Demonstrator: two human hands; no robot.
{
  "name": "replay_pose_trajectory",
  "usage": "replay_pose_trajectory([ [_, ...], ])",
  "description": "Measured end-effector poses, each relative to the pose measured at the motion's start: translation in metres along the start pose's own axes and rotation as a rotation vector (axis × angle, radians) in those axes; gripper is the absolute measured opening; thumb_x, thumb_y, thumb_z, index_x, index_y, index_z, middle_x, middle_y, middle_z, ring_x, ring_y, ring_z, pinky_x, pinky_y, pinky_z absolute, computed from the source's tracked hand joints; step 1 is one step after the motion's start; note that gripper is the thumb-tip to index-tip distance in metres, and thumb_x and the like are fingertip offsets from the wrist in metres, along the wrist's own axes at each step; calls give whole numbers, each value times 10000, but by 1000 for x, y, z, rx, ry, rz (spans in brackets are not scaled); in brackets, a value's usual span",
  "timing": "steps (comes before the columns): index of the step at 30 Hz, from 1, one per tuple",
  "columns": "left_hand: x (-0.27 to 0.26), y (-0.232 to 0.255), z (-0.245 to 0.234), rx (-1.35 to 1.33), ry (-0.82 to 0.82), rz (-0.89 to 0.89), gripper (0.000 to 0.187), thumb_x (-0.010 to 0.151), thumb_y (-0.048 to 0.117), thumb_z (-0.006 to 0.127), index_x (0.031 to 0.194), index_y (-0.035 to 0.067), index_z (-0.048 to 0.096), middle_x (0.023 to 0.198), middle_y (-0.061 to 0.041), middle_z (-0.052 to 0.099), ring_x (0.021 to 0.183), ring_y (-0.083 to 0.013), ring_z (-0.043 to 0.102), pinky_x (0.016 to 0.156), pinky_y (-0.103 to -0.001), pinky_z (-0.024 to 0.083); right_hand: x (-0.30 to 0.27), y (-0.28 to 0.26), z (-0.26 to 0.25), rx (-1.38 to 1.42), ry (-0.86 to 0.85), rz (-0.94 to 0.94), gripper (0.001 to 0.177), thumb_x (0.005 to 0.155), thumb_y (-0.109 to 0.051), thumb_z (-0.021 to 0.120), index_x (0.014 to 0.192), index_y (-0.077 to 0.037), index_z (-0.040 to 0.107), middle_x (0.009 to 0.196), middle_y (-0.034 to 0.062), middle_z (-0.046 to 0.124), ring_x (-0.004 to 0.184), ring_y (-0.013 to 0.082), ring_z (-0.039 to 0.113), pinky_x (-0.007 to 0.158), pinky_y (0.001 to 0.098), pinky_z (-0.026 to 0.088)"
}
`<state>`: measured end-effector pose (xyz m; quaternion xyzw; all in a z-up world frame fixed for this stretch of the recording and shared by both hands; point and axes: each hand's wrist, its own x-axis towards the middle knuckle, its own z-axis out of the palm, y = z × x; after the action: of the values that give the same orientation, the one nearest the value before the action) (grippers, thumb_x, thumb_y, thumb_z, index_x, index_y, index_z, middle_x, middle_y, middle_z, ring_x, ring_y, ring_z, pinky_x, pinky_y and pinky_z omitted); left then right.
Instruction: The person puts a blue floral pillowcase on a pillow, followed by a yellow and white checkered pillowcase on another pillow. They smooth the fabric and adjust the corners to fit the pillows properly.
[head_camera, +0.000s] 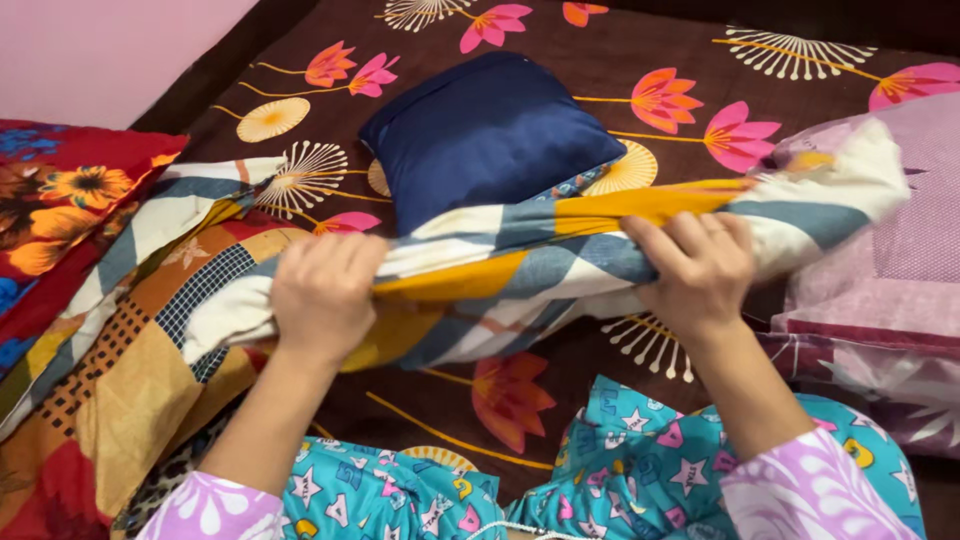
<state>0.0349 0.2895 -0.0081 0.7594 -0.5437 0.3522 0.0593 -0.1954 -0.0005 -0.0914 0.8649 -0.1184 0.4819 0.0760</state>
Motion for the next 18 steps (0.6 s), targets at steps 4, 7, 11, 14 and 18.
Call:
replay_pose_trajectory([
  [4, 25, -8, 14, -46, 119, -41, 324, 840, 98, 731, 1158, 153, 700, 1117, 13, 717, 1073, -192, 668, 990, -447, 469, 10, 11, -21, -66, 3, 49, 437, 710, -188, 808, 1147, -194, 805, 872, 11, 600, 856, 233, 612, 916, 426, 463],
  [7, 26, -16, 51, -33, -102, -210, 612, 676, 340, 757, 1251, 143, 686, 1266, -44, 696, 1218, -253, 613, 1058, -568, 388, 23, 17, -14, 4, -187, 129, 525, 594, -324, 885, 1090, -184, 782, 926, 42, 646, 936, 283, 641, 959, 450, 457],
  [11, 8, -32, 90, 23, -412, -382, 953, 597, 734, 777, 1337, 154, 620, 1395, -94, 595, 1368, -337, 461, 1113, -719, 181, 30, 9, 2, 69, -320, 117, 671, 522, -415, 945, 1119, -172, 758, 1050, 55, 720, 978, 293, 660, 1132, 518, 399],
  [14, 0, -40, 108, -11, -439, -406, 1023, 616, 807, 740, 1381, 144, 592, 1460, -124, 551, 1414, -356, 412, 1140, -727, 123, 30, 10, 9, 19, -330, 122, 725, 511, -422, 934, 1159, -171, 727, 1198, 74, 728, 1147, 314, 658, 1150, 566, 346],
  [18, -4, -39, 126, 31, -313, -383, 1059, 598, 804, 730, 1409, 142, 572, 1495, -163, 524, 1422, -374, 392, 1144, -708, 98, 30, 11, 20, -40, -395, 113, 831, 510, -498, 917, 1234, -149, 710, 1291, 76, 723, 1244, 326, 632, 1157, 590, 339],
])
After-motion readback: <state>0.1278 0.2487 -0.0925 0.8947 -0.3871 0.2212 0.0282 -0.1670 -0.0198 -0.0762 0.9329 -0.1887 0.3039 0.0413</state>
